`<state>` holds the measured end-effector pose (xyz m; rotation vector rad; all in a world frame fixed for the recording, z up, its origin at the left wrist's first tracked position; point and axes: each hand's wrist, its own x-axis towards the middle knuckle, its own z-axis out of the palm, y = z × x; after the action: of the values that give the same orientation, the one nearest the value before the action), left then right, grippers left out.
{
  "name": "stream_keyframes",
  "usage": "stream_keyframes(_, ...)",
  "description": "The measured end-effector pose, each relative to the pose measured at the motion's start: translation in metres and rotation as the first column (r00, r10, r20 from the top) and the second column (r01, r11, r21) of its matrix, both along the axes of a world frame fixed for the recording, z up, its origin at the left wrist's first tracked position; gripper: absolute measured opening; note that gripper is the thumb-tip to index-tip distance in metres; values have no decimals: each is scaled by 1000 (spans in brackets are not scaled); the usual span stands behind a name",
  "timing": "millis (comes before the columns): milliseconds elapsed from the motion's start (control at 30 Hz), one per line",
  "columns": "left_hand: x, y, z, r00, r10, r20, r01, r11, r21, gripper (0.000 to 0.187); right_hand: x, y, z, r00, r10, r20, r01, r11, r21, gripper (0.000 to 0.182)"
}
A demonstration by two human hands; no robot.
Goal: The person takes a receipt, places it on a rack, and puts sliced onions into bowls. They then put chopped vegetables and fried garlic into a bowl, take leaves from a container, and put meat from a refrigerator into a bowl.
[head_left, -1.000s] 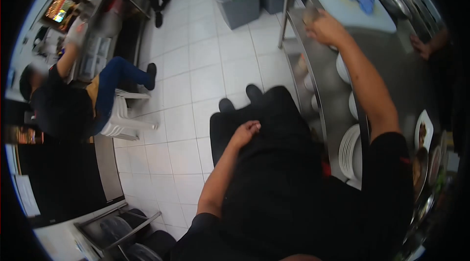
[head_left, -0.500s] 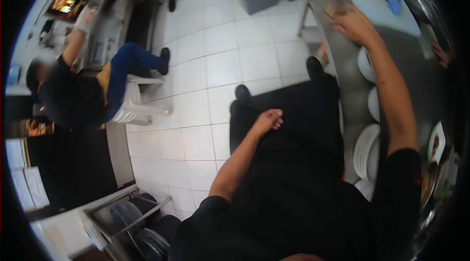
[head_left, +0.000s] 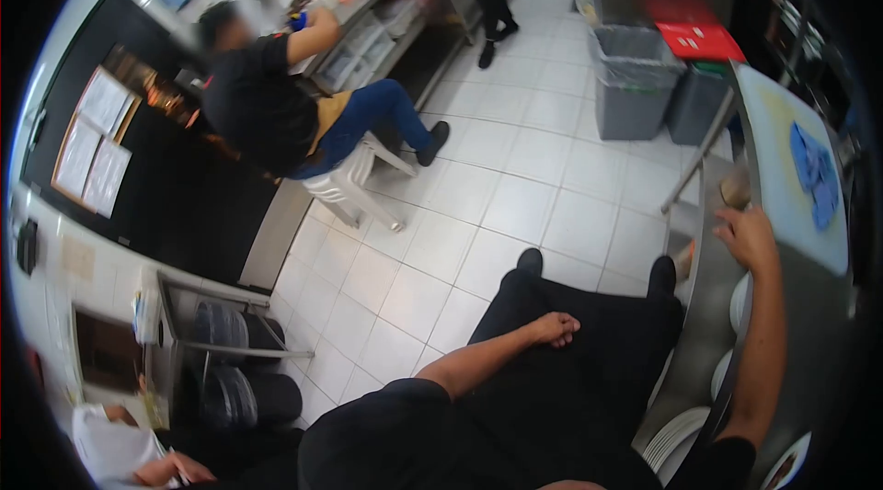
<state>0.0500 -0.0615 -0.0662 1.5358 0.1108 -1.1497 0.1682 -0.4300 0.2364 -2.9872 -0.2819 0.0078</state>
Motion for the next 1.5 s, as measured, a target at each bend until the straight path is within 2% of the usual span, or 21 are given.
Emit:
stream_keyframes(67, -3, 2, 4, 1000, 4, 5, -4, 1000, 11, 32, -1, 7, 8, 999, -12, -42, 13, 1000, 20, 29)
stream_keyframes(267, -3, -3, -4, 999, -8, 36, 7, 1000, 22, 28, -5, 6, 12, 1000, 7, -4, -7, 1000, 21, 31)
stream_keyframes(467, -5, -4, -2, 1000, -6, -8, 6, 999, 49, 31, -3, -4, 0, 994, 83, 67, -84, 996, 5, 32)
stream_keyframes(567, 0, -10, 7, 999, -47, -20, 49, 995, 82, 37, -3, -2, 3, 996, 83, 18, -83, 996, -30, 33)
stream_keyframes(667, -3, -14, 9, 998, -56, -5, 56, 993, 102, 38, -3, -1, 7, 996, 23, -84, -23, 1000, -4, 33)
stream_keyframes(767, -6, -14, 7, 994, -94, 47, 89, 991, 104, 39, -6, -1, 4, 999, 0, -39, -2, 999, -46, 33)
stream_keyframes(1067, 0, 2, 10, 998, -42, 43, 38, 994, 100, 42, -9, 6, 8, 995, -37, -96, 28, 995, -94, 35)
stream_keyframes(1167, 1, 2, 4, 998, -30, 51, 26, 996, 80, 39, -13, 11, 13, 998, -32, -45, 29, 998, -50, 32)
stream_keyframes(1267, 1, 1, -4, 998, -36, 51, 34, 998, 48, 39, -15, 26, 34, 974, -138, -181, 150, 987, 53, 36)
stream_keyframes(1300, 1, 1, -4, 998, -31, 45, 29, 999, 42, 39, -14, 22, 30, 997, -70, 20, 70, 998, 8, 39)
stream_keyframes(1367, 1, 0, -3, 999, -25, 33, 24, 999, 31, 39, -8, 5, 19, 912, 101, 398, -55, 991, -125, 48)
stream_keyframes(1500, 0, -1, 3, 1000, -14, 28, 12, 997, 74, 39, -6, 1, 40, 752, -69, 656, 151, 986, -70, 65)
